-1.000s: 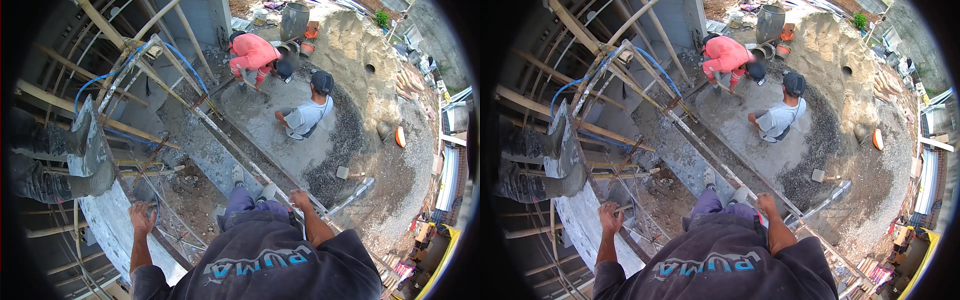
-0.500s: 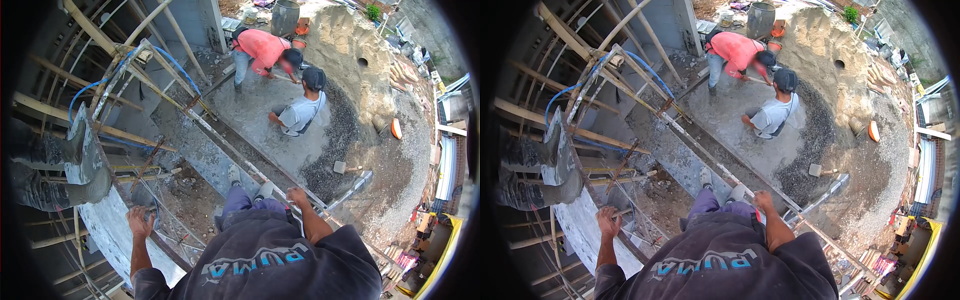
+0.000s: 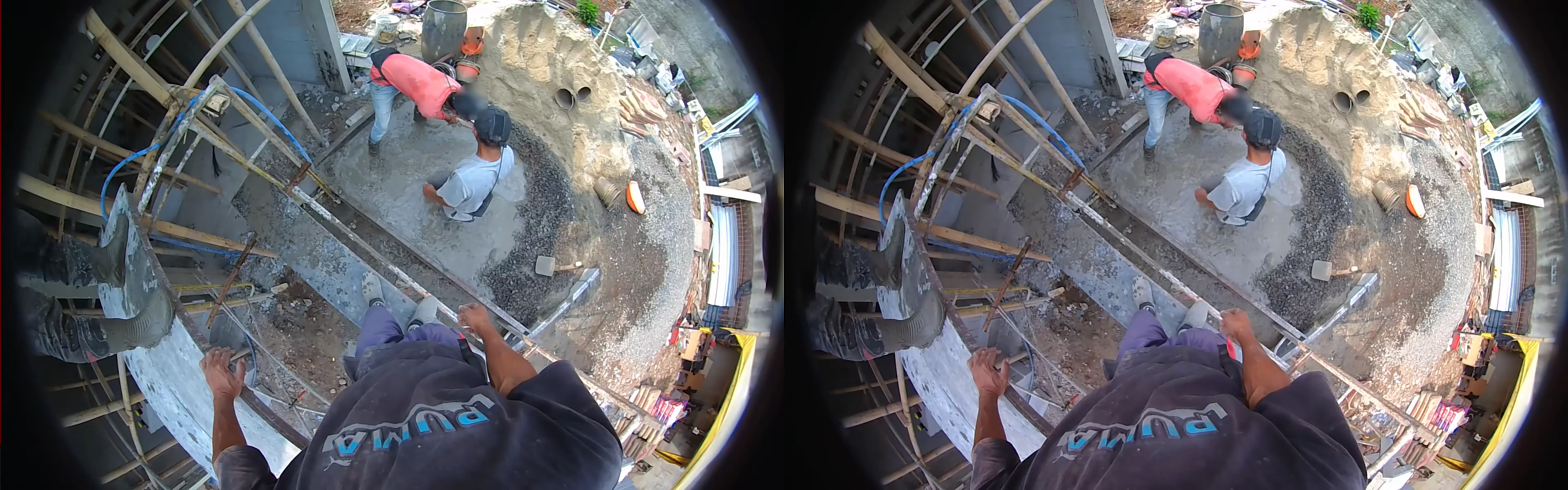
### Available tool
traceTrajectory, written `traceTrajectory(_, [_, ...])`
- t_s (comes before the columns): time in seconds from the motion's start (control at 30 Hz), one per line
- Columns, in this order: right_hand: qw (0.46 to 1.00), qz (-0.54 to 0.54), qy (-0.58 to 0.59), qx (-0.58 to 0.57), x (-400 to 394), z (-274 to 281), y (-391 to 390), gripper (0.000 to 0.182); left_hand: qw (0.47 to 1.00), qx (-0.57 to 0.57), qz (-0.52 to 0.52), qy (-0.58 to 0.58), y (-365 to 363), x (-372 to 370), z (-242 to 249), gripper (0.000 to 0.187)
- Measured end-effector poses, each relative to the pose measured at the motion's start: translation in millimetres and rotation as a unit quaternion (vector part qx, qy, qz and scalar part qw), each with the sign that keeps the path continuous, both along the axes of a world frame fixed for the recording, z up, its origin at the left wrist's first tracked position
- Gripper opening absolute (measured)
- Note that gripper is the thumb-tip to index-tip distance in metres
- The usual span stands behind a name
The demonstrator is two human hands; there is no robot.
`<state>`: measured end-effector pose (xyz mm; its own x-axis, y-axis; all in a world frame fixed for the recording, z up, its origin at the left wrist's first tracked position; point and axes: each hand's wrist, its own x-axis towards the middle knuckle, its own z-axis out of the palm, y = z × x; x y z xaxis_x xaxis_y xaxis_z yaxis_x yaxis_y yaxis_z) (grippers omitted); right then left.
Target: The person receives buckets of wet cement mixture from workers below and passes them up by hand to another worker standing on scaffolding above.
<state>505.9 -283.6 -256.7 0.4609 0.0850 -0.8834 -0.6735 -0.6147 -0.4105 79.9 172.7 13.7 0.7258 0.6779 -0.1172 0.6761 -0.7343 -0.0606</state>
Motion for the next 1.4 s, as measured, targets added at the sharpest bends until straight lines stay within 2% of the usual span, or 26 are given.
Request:
traceTrajectory(0.5, [0.999,0.034,0.015,-0.012,11,2,0,0.032,1.000,-0.009,0.007,-0.011,0,-1,1,0.028])
traceTrajectory(1.4, [1.000,0.016,0.027,-0.004,8,11,6,0.033,1.000,0.002,-0.002,-0.015,2,-5,-3,0.028])
